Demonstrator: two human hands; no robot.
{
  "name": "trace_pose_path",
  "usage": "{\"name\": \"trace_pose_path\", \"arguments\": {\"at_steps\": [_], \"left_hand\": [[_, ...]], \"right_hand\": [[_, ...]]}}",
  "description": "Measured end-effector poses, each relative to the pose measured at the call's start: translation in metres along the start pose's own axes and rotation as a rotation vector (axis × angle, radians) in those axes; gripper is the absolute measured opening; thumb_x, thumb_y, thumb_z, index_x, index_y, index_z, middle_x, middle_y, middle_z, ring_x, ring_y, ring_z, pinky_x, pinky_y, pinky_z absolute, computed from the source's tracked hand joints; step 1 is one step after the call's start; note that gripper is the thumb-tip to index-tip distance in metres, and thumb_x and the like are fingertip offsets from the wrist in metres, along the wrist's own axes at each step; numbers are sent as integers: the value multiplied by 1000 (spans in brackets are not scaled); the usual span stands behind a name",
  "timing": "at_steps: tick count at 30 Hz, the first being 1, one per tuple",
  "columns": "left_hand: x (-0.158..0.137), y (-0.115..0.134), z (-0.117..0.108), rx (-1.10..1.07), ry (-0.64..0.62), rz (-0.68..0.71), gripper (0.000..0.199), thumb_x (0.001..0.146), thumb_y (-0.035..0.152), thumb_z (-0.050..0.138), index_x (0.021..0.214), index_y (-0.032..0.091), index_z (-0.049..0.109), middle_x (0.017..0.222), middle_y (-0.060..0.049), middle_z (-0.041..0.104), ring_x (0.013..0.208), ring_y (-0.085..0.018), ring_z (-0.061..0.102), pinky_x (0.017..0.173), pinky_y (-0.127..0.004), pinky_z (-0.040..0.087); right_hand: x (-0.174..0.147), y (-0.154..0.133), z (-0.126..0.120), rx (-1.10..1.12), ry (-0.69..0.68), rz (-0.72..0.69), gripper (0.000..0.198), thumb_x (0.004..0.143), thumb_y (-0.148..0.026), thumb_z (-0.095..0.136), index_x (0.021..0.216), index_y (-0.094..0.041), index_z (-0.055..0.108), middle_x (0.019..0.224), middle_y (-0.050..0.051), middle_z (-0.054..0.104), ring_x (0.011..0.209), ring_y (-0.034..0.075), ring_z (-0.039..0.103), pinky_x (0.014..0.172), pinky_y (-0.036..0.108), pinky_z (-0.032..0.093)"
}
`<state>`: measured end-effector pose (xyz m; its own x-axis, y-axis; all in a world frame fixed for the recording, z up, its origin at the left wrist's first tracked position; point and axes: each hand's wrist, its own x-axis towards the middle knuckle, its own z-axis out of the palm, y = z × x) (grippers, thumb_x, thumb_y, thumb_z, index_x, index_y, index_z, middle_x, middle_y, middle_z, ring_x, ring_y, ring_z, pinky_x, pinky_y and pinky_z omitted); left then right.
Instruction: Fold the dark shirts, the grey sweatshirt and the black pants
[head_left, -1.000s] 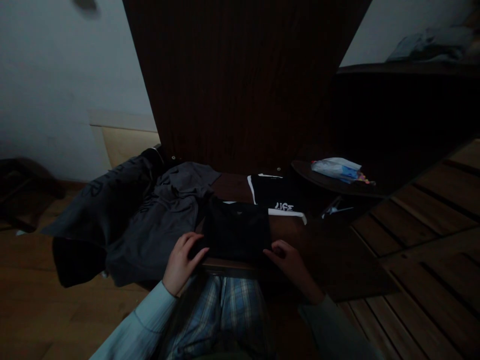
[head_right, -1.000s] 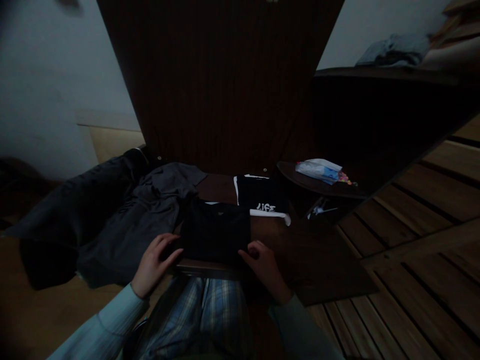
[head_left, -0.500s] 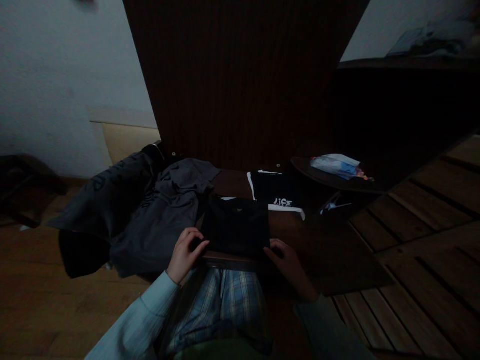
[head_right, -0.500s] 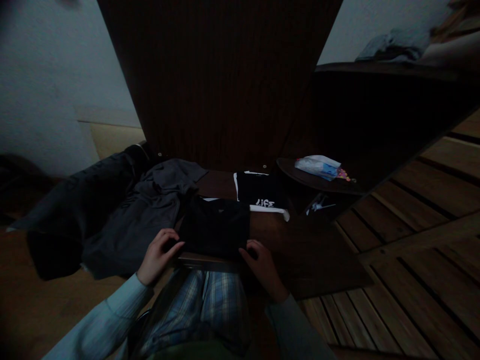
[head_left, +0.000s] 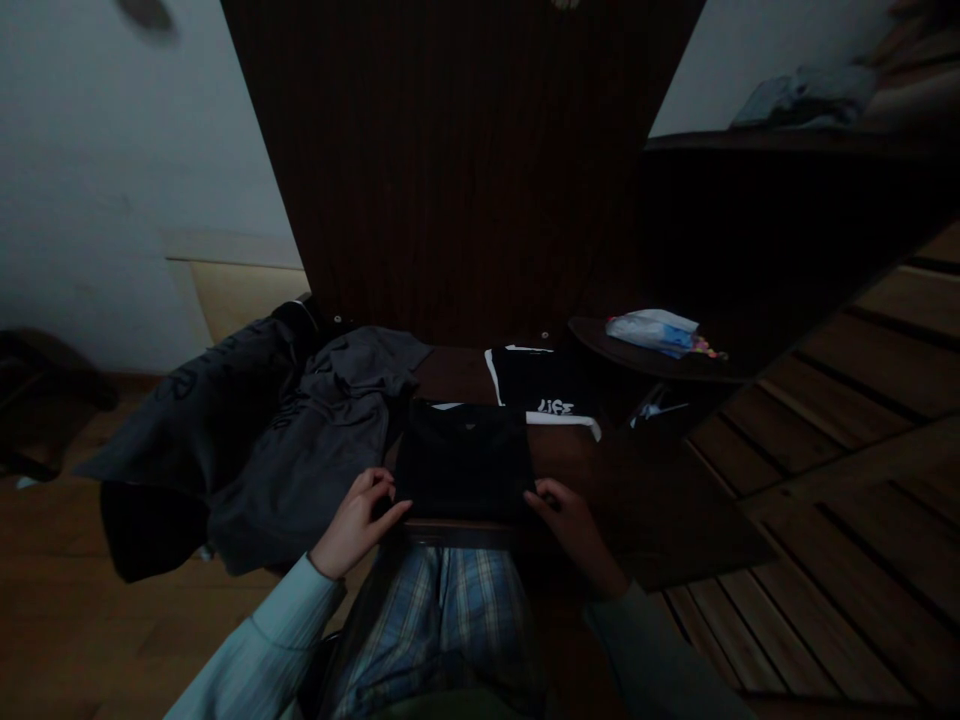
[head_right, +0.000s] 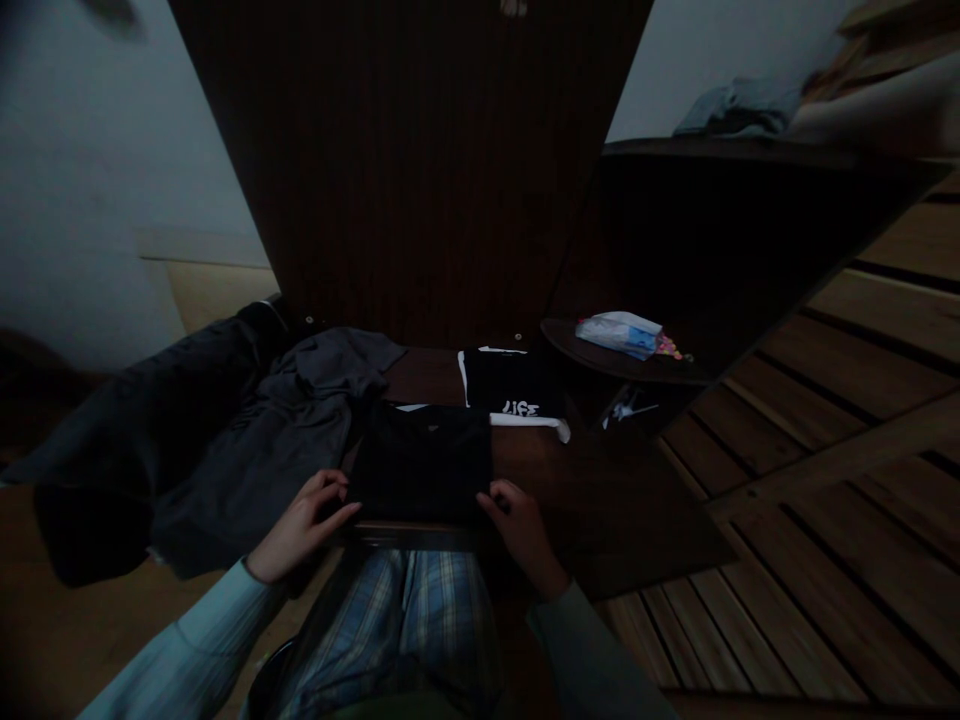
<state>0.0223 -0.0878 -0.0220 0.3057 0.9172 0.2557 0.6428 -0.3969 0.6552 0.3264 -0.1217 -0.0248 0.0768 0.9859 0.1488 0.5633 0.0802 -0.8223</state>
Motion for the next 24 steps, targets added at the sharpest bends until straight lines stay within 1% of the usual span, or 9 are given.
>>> {"name": "trace_pose_path", "arguments": {"at_steps": [3,6,8,11,15,19,21,24], "left_hand": [[0,-3,-1,-59,-5,13,28,76,45,49,67,18,52,90,-6,53,89,-19,53,81,-31,43],[1,-1,0,-106,58,-9,28,76,45,48,68,18,50,85,-5,53,83,-17,54,75,-29,44],[1,3,1,-115,77,-40,29,76,46,46,69,19,49,78,-3,53,75,-16,54,69,-28,44],[2,8,3,-96,68,-95,29,77,47,44,69,19,47,67,0,52,65,-15,52,63,-27,43],[2,10,5,-74,59,-140,26,76,46,44,71,20,43,64,2,51,60,-14,53,59,-26,42],[7,11,3,-11,-25,-187,21,78,41,43,84,21,40,65,2,53,59,-15,55,57,-25,42],[12,14,0,84,-81,-229,19,81,37,40,90,20,39,69,0,57,64,-16,59,60,-26,42],[19,20,-5,273,-155,-304,24,83,37,39,99,19,39,73,-2,61,69,-19,62,61,-27,43]], "right_hand": [[2,1,0,-7,19,4,28,71,-43,51,57,-19,48,61,-1,53,58,14,50,56,24,38],[3,2,1,7,24,6,29,69,-43,53,55,-19,46,61,0,53,57,13,49,55,24,38],[4,2,0,15,22,1,29,68,-42,54,53,-19,45,61,0,53,56,13,49,55,24,38],[4,0,0,19,20,-6,27,68,-41,55,54,-20,45,60,-1,52,56,13,49,55,24,39],[4,0,-1,57,16,9,23,66,-39,56,59,-20,46,58,-2,50,55,13,50,54,24,40],[5,2,-2,181,24,39,23,64,-39,59,66,-20,46,64,-1,54,58,13,55,56,25,43],[7,4,-3,221,36,73,27,63,-41,60,66,-21,44,67,-1,56,59,13,56,55,25,44],[17,7,-5,211,29,122,31,63,-45,60,68,-21,41,62,-2,55,53,12,55,48,23,42]]}}
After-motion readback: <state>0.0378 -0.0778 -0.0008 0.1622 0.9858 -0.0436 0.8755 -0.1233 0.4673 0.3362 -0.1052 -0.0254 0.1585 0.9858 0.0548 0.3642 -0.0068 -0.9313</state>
